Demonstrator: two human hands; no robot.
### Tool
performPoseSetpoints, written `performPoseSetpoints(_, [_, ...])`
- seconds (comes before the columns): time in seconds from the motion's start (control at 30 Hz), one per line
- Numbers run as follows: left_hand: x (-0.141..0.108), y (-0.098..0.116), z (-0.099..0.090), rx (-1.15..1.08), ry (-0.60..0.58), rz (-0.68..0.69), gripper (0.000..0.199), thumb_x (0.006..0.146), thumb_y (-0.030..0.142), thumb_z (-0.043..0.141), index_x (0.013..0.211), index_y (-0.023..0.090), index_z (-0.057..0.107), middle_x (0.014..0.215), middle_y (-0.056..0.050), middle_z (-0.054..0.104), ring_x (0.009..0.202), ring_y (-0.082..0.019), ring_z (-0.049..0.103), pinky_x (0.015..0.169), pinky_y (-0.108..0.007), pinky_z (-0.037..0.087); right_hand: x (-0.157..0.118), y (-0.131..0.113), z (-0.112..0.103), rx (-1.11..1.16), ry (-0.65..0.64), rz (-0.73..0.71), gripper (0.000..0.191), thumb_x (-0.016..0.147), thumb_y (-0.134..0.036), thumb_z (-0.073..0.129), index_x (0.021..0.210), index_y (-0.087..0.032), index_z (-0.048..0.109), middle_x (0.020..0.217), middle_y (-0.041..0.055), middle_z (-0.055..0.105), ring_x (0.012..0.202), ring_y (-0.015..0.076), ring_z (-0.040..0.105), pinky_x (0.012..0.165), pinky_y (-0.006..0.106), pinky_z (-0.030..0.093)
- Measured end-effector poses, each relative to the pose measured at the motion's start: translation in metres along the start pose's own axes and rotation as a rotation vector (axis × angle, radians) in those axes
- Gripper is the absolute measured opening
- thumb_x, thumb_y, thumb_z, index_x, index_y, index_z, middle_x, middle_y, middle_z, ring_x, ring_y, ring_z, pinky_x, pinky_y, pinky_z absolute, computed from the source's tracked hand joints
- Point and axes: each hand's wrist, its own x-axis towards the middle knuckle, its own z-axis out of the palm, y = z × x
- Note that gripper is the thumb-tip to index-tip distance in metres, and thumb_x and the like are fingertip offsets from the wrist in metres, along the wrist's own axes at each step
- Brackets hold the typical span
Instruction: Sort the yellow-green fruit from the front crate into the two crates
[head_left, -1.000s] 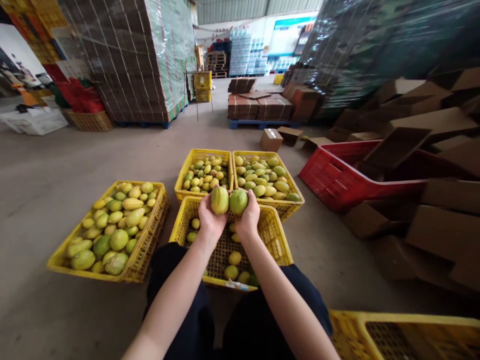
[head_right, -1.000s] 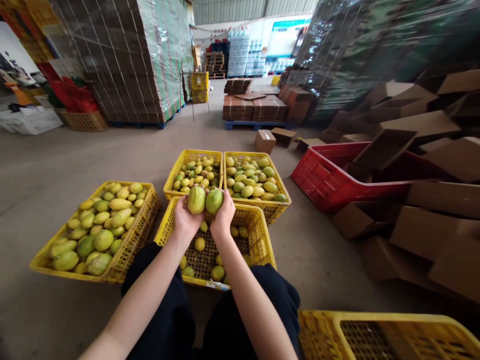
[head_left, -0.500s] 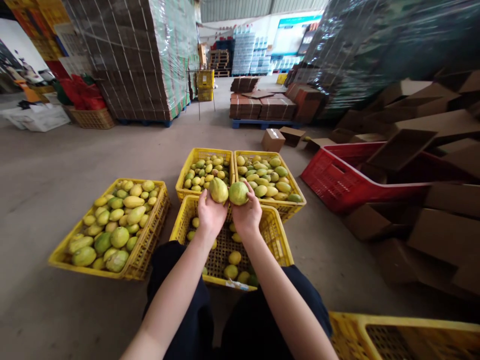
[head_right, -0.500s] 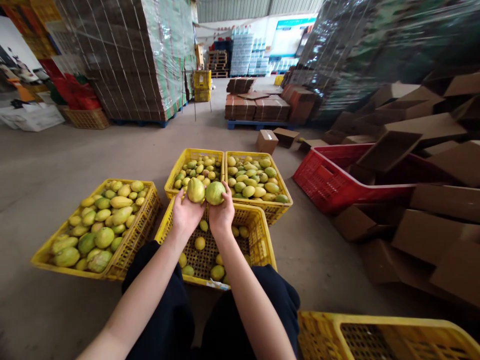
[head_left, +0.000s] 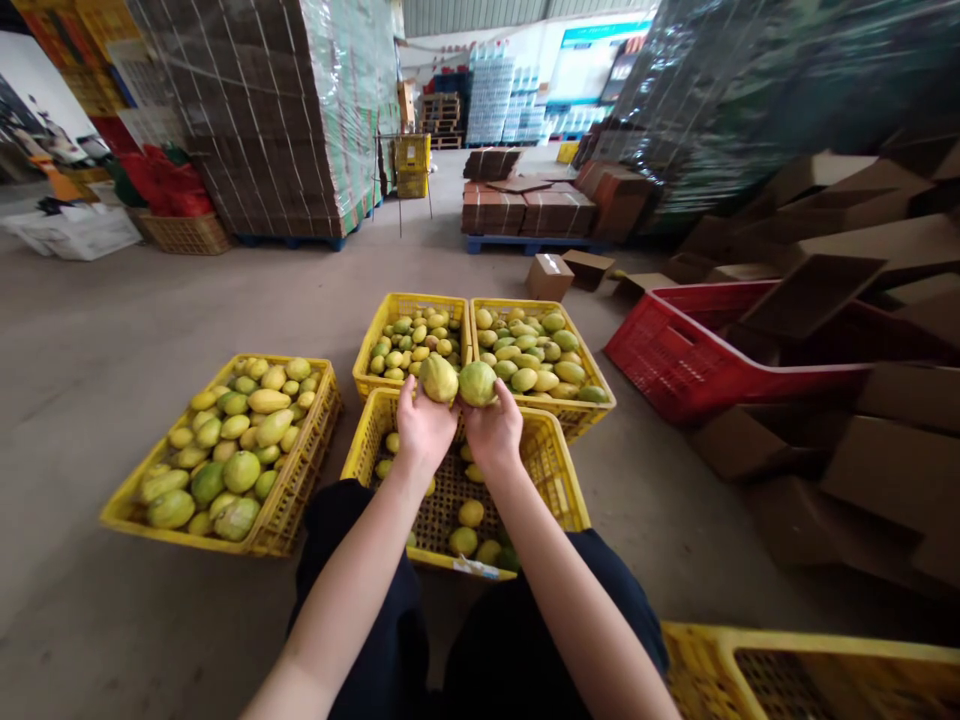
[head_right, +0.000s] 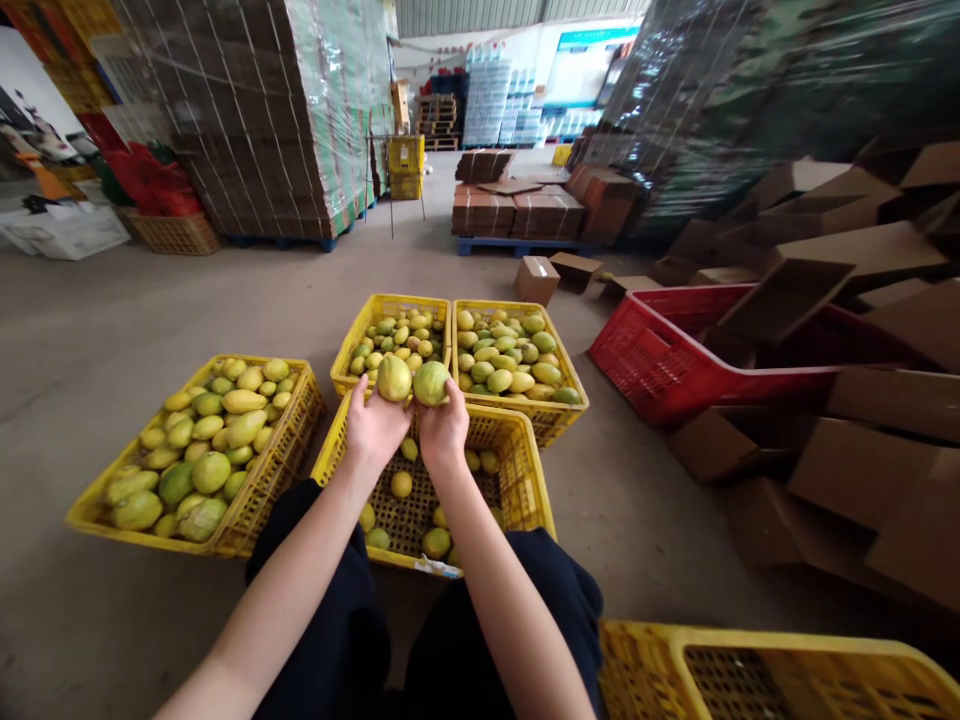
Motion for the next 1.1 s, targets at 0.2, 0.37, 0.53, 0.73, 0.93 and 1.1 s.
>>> performPoseSetpoints(0.2, [0.001, 0.0, 0.007, -0.131, 0.06, 0.093, 0.028, 0.094, 0.029, 0.045, 0.111, 0.022, 0.066, 0.108, -0.002, 0.072, 0.115, -0.017, 0.062, 0.096, -0.029, 0.049, -0.007, -0.013, 0.006, 0.027, -0.016, 0.088, 0.014, 0.082, -0.032, 0.059, 0.083, -0.021, 0.068, 0.084, 0.0014, 0.074, 0.088, 0.0176, 0.07, 0.087, 0.03, 0.056])
performPoseSetpoints(0.37, [0.005, -0.002, 0.002, -0.106, 0.159, 0.074, 0.025, 0.088, 0.027, 0.054, 0.109, 0.022, 0.067, 0.09, 0.0, 0.073, 0.091, -0.015, 0.069, 0.088, -0.027, 0.053, -0.012, -0.012, 0.009, 0.044, -0.019, 0.153, 0.017, 0.082, -0.036, 0.062, 0.079, -0.021, 0.068, 0.076, -0.0007, 0.073, 0.071, 0.0142, 0.069, 0.078, 0.027, 0.058])
performPoseSetpoints(0.53, [0.005, -0.003, -0.001, -0.122, 0.187, 0.08, 0.012, 0.084, 0.029, 0.057, 0.088, 0.022, 0.067, 0.07, 0.003, 0.067, 0.069, -0.013, 0.066, 0.08, -0.027, 0.053, -0.016, -0.015, 0.012, 0.063, 0.003, 0.188, 0.009, 0.073, -0.028, 0.066, 0.072, -0.02, 0.067, 0.07, -0.0017, 0.072, 0.065, 0.0138, 0.068, 0.078, 0.029, 0.059])
performPoseSetpoints(0.73, [0.0, -0.002, 0.001, -0.19, 0.157, 0.078, 0.014, 0.083, 0.026, 0.057, 0.071, 0.021, 0.061, 0.062, 0.005, 0.063, 0.062, -0.012, 0.063, 0.078, -0.027, 0.052, -0.02, -0.018, 0.012, 0.059, -0.063, 0.166, 0.008, 0.068, -0.026, 0.065, 0.063, -0.02, 0.065, 0.065, -0.0011, 0.068, 0.062, 0.0142, 0.066, 0.08, 0.033, 0.06])
performPoseSetpoints(0.93, [-0.005, 0.0, 0.007, -0.258, 0.139, 0.062, 0.018, 0.081, 0.025, 0.059, 0.064, 0.02, 0.057, 0.057, 0.005, 0.062, 0.056, -0.013, 0.062, 0.069, -0.027, 0.051, -0.019, -0.017, 0.01, 0.046, -0.118, 0.161, 0.009, 0.067, -0.026, 0.067, 0.062, -0.019, 0.064, 0.064, 0.0004, 0.068, 0.061, 0.0155, 0.066, 0.081, 0.035, 0.059])
performPoseSetpoints(1.1, [-0.004, 0.0, 0.009, -0.286, 0.173, 0.05, 0.016, 0.08, 0.024, 0.06, 0.065, 0.02, 0.059, 0.059, 0.004, 0.062, 0.056, -0.013, 0.062, 0.068, -0.027, 0.05, -0.018, -0.015, 0.01, 0.064, -0.126, 0.167, 0.01, 0.07, -0.026, 0.065, 0.064, -0.018, 0.065, 0.066, 0.0004, 0.07, 0.062, 0.0151, 0.066, 0.082, 0.034, 0.059])
